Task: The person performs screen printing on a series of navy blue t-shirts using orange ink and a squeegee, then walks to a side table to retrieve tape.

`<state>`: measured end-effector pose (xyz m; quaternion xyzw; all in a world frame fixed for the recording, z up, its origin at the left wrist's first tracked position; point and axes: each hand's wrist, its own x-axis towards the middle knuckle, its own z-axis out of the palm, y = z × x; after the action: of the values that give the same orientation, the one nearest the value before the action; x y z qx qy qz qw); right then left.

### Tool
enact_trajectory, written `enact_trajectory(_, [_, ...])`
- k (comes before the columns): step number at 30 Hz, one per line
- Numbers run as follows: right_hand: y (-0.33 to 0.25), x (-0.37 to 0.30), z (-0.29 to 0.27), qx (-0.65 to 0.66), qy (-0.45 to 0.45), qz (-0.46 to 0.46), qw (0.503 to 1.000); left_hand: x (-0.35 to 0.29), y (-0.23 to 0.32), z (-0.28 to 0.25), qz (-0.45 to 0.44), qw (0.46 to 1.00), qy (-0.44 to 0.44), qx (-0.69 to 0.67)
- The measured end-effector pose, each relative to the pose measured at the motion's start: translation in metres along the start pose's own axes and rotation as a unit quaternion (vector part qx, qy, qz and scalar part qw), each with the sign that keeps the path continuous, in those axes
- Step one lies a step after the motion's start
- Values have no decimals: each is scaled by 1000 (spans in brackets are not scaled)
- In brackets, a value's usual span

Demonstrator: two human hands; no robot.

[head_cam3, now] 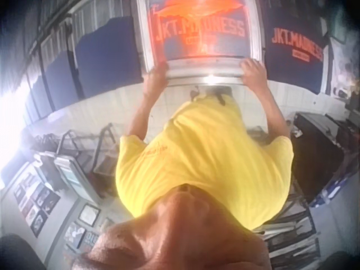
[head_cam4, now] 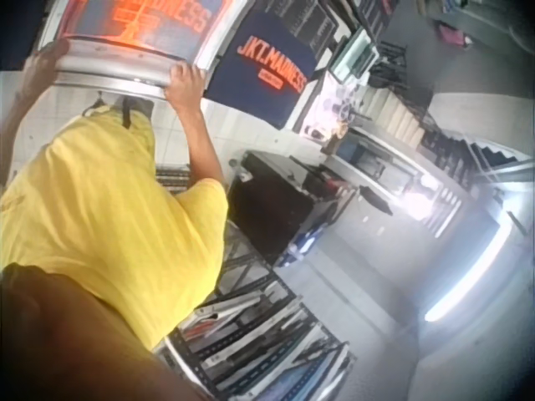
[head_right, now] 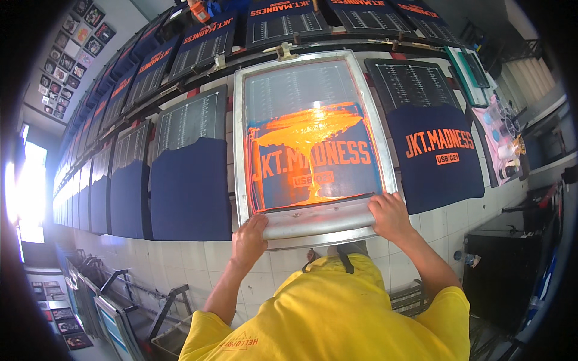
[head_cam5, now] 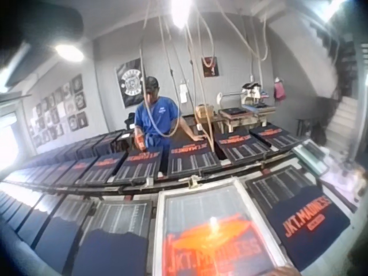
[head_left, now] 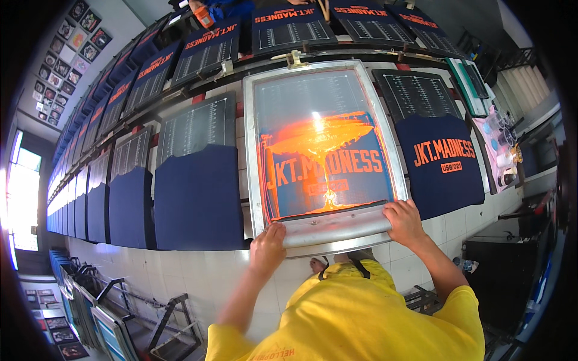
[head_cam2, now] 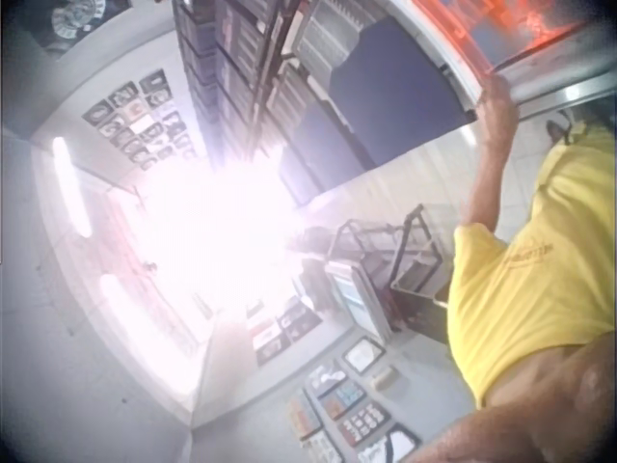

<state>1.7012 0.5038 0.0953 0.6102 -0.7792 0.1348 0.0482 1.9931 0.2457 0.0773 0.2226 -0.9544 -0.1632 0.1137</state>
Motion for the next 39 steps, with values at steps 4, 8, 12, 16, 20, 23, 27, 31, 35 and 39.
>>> enact_trajectory(4, [3, 9, 12, -30, 20, -12, 999, 8, -16, 19, 51, 995, 66, 46])
enact_trajectory(8, [21, 40, 24, -39, 24, -8, 999, 55, -40, 14, 69, 996, 48, 39])
enact_trajectory(12, [41, 83, 28, -50, 22, -4, 999, 109, -68, 15, 86, 994, 62, 20])
enact_trajectory(16, [59, 128, 32, -49, 17, 14, 999, 168, -96, 13, 95, 994, 58, -1])
enact_trajectory(20, [88, 165, 38, -61, 20, 12, 998, 210, -98, 7, 54, 998, 31, 10])
enact_trajectory(23, [95, 178, 30, -56, 2, 25, 998, 213, -95, 5, 71, 996, 51, 3])
enact_trajectory(27, [108, 178, 33, -47, -1, 21, 999, 215, -88, -2, 48, 997, 45, 29])
enact_trajectory(31, [84, 151, 4, -24, 5, 23, 999, 171, -65, -6, 0, 1000, 21, 23])
enact_trajectory(35, [60, 70, -3, -28, 25, 2, 999, 97, -18, -12, 31, 999, 42, -16])
enact_trajectory(39, [26, 8, -4, -6, 64, 14, 998, 38, 13, -5, 7, 1000, 21, 1])
